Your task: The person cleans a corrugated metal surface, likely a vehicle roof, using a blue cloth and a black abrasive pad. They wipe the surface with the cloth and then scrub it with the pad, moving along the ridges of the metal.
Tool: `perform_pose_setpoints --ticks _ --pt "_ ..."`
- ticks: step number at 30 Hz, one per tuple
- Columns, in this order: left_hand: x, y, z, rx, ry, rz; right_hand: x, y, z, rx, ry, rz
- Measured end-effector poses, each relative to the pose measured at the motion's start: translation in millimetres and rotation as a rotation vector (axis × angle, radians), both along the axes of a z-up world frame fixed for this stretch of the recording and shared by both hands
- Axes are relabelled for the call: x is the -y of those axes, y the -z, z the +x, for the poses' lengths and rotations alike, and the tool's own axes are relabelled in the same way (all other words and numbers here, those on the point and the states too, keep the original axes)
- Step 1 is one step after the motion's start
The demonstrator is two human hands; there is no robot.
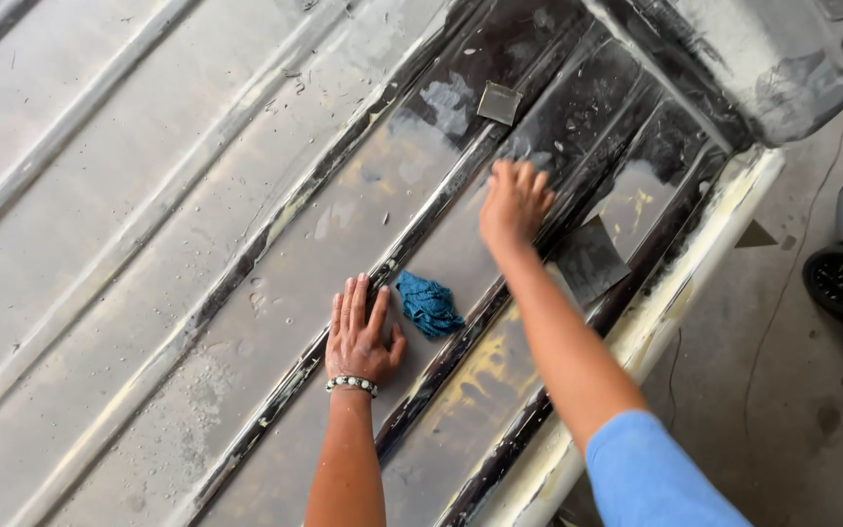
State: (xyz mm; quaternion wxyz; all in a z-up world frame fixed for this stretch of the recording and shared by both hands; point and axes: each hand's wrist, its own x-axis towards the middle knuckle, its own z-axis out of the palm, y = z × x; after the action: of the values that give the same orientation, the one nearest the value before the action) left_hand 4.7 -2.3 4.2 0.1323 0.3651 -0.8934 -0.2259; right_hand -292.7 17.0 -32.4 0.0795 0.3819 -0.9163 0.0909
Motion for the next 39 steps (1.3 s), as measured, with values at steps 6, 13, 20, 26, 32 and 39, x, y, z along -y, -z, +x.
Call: perform_pose_setpoints --ticks 6,13,20,26,32,39 --pt "2.4 -1.3 -2.7 0.032 -0.007 0.059 -23.8 -5.0 43.6 0.225 -0.175 0.086" --pt "2.2 -3.4 -1.8 -0.027 0.001 0.028 -4.0 -11.8 37.5 0.037 0.019 0.023" --pt "1.0 1.2 -2.0 -0.012 0.010 0.030 -6.1 -5.3 13.6 0.064 -0.092 0.021" --pt "2.5 -2.4 -3.9 -0.012 -0.008 0.030 -34.6 -0.4 44.4 0.002 -0.095 0.049" --pt "0.0 3.9 -0.9 -0.022 -0.002 0.007 -29.2 -12.8 -11.8 0.133 0.029 0.040" --pt "0.2 4.6 -0.7 -0.001 0.012 0.043 -68.3 -2.3 48.5 0.148 -0.091 0.014"
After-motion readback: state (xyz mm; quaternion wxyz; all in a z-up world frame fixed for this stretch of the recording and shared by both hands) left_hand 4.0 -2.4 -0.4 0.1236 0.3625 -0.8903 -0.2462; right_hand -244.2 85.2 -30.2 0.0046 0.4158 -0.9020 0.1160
